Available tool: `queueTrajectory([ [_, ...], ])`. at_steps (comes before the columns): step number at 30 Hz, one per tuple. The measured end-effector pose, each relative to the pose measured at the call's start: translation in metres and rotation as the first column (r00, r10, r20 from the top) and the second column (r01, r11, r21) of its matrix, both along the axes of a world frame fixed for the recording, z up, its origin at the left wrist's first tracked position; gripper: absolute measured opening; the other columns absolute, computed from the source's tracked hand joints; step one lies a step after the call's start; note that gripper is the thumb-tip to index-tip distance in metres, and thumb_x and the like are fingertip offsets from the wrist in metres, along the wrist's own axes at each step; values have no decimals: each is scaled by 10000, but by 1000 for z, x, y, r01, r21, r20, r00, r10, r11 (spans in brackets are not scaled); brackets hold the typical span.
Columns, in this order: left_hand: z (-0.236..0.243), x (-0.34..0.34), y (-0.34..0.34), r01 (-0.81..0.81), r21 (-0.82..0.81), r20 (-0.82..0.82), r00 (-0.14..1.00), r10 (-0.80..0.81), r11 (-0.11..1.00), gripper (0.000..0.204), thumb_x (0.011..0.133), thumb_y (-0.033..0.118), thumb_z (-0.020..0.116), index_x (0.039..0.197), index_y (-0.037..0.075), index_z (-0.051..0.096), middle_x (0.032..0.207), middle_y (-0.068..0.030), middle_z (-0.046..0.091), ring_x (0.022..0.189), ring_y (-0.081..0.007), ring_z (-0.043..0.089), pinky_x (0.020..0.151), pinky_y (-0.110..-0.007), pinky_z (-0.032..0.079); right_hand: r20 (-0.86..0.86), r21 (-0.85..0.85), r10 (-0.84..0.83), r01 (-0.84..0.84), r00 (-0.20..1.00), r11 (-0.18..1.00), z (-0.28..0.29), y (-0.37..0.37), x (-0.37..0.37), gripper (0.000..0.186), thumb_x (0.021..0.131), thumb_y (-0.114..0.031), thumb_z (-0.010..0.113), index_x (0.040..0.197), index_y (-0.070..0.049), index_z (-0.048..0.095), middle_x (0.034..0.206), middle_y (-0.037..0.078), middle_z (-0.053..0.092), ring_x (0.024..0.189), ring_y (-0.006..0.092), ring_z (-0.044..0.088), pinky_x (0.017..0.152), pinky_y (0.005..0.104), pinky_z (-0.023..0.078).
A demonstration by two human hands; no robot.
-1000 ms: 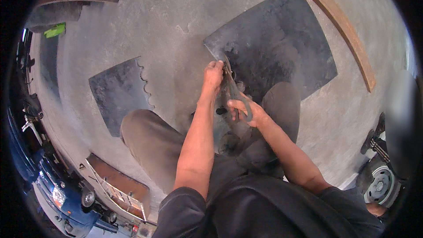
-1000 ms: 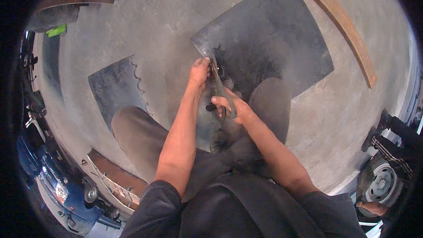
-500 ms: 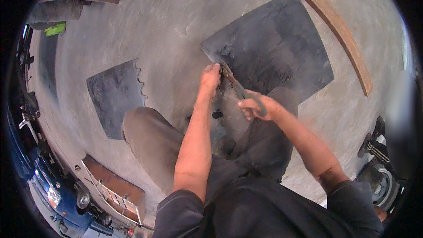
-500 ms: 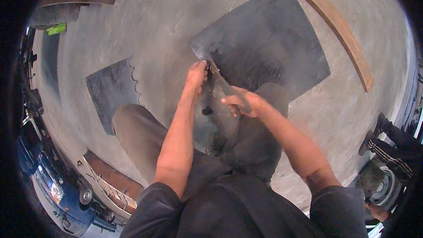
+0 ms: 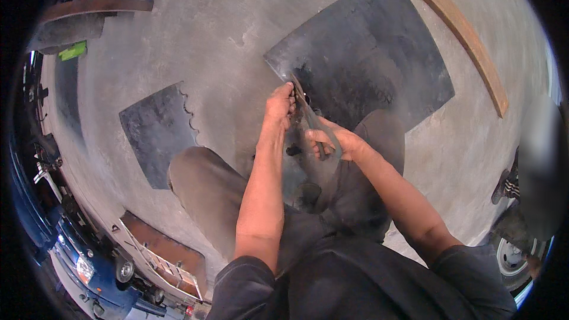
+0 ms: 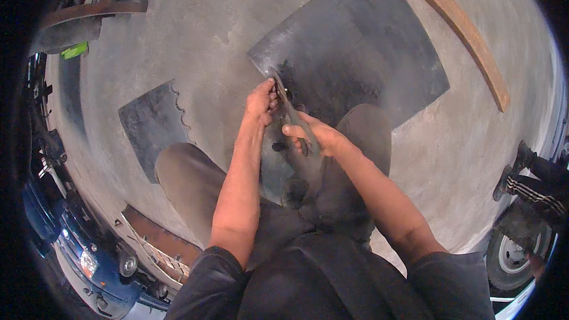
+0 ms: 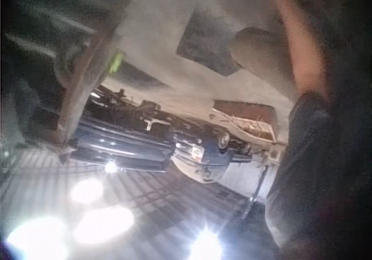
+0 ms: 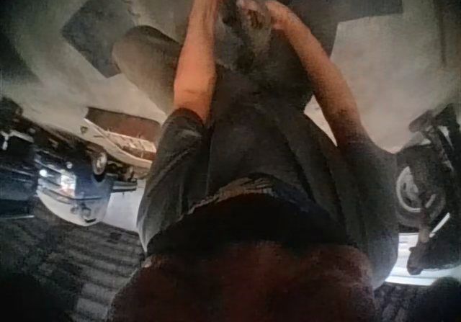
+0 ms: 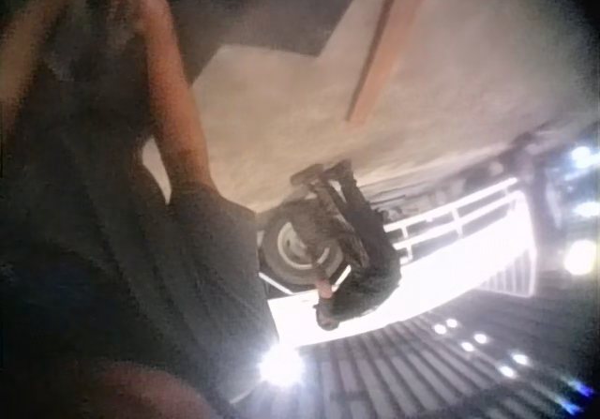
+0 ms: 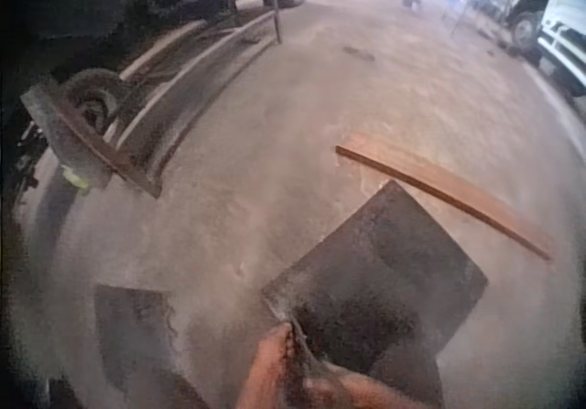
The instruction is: The person kneels on the floor and uses shears to cut a wavy pattern along the edge of a black rubber mat. They repeatedly snip small sections to create a scalloped edge.
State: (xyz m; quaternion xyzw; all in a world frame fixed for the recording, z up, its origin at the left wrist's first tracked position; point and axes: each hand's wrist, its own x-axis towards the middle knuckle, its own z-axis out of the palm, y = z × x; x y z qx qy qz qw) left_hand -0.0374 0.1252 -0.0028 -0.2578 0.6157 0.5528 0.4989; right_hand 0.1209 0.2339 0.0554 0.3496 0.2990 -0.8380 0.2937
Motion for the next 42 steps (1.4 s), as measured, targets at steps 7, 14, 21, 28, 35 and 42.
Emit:
queueTrajectory([
  [7, 1, 7, 3, -121, 59, 20, 993, 120, 991, 222, 973, 282, 609, 806, 141, 569, 608, 49, 474, 455, -57, 355, 400, -234, 250, 20, 55, -15, 14, 1000, 998, -1, 0, 7, 707, 811, -325, 801, 1392, -94, 470, 787, 2, 515, 664, 120, 534, 591, 305, 477],
  [14, 14, 6, 3, -104, 82, -7, 994, 105, 991, 225, 977, 269, 598, 801, 134, 564, 600, 49, 455, 444, -62, 337, 387, -237, 241, -34, 7, -10, 11, 999, 1000, -9, 8, 19, 713, 819, -309, 800, 1402, -65, 469, 755, 13, 513, 646, 124, 530, 583, 287, 458],
  [21, 17, 6, 5, -91, 56, 33, 995, 89, 994, 211, 953, 281, 594, 805, 141, 539, 592, 47, 454, 463, -79, 360, 415, -258, 259, -22, 57, 3, -2, 1000, 998, 1, 2, -4, 761, 827, -321, 803, 1425, -48, 420, 784, 20, 527, 652, 130, 535, 597, 297, 477],
  [28, 9, 8, 1, -102, 102, 2, 995, 103, 990, 192, 962, 266, 595, 834, 136, 536, 582, 60, 407, 451, -69, 350, 421, -252, 269, -56, -16, 15, -16, 998, 1000, -6, 22, 4, 656, 835, -324, 784, 1342, -47, 472, 785, 30, 533, 649, 147, 550, 581, 315, 481],
  [35, 16, 8, -3, -66, 138, -34, 997, 72, 988, 204, 956, 251, 612, 811, 144, 518, 593, 66, 403, 452, -64, 338, 426, -248, 266, -126, -10, 283, -287, 951, 958, -9, 83, -6, 391, 845, -331, 742, 1059, -76, 538, 767, 38, 540, 618, 162, 552, 540, 320, 453],
  [42, 6, 7, -15, 12, 159, -87, 996, 2, 987, 238, 955, 289, 634, 810, 141, 517, 629, 54, 422, 502, -68, 381, 440, -242, 274, -99, -72, 478, -485, 873, 871, -4, 127, -29, 506, 837, -356, 753, 1182, -63, 526, 796, 28, 517, 713, 154, 551, 568, 345, 474],
])
